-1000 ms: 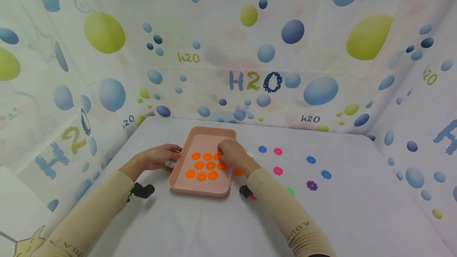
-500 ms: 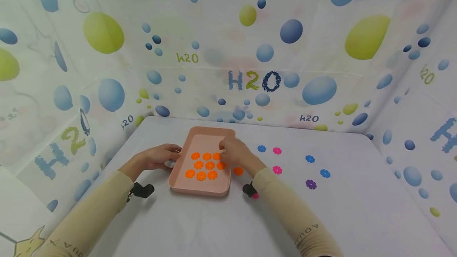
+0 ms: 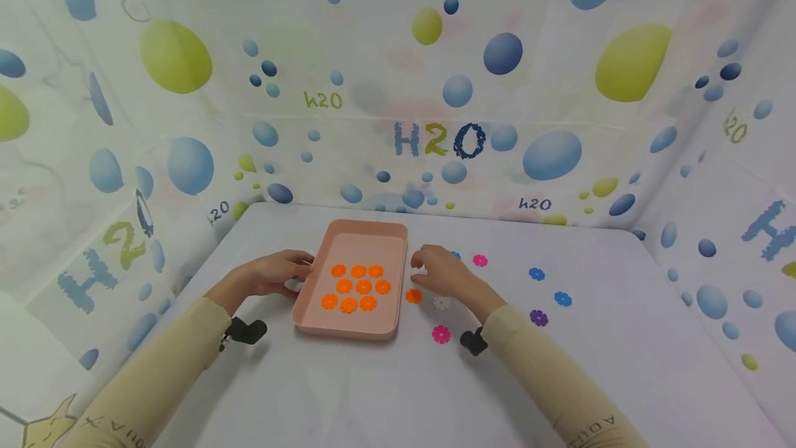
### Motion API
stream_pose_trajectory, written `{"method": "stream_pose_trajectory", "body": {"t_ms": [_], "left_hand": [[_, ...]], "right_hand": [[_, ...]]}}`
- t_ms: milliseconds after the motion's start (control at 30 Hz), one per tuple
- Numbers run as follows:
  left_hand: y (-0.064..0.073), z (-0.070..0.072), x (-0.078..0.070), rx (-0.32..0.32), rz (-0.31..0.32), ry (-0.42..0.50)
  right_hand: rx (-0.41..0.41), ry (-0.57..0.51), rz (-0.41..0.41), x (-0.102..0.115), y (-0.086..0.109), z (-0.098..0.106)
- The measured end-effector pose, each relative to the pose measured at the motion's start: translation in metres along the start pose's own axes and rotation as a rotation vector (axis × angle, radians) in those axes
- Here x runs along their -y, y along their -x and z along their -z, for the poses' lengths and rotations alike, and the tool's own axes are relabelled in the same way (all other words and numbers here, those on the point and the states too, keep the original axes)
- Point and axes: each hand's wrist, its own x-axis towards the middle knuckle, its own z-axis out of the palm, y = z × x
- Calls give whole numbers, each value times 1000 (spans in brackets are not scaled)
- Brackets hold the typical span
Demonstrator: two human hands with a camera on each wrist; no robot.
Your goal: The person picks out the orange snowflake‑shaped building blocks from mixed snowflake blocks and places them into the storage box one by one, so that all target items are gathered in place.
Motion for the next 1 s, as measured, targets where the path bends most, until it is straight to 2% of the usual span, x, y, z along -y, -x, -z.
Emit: {"method": "stream_pose_trajectory", "body": {"t_ms": [200, 300, 500, 700, 1000], "left_hand": [[2, -1, -1, -4, 8, -11], [2, -1, -1, -1, 0, -16], [3, -3, -1, -2, -8, -15], [2, -3, 0, 0, -7, 2], [1, -2, 1, 3, -2, 12]], "right_hand": [[63, -179, -69, -18, 9, -9], [87, -234, -79, -22, 11, -13], [107, -259, -98, -24, 10, -19], [127, -249, -85, -21, 8, -20], [114, -279, -68, -18, 7, -18]]}}
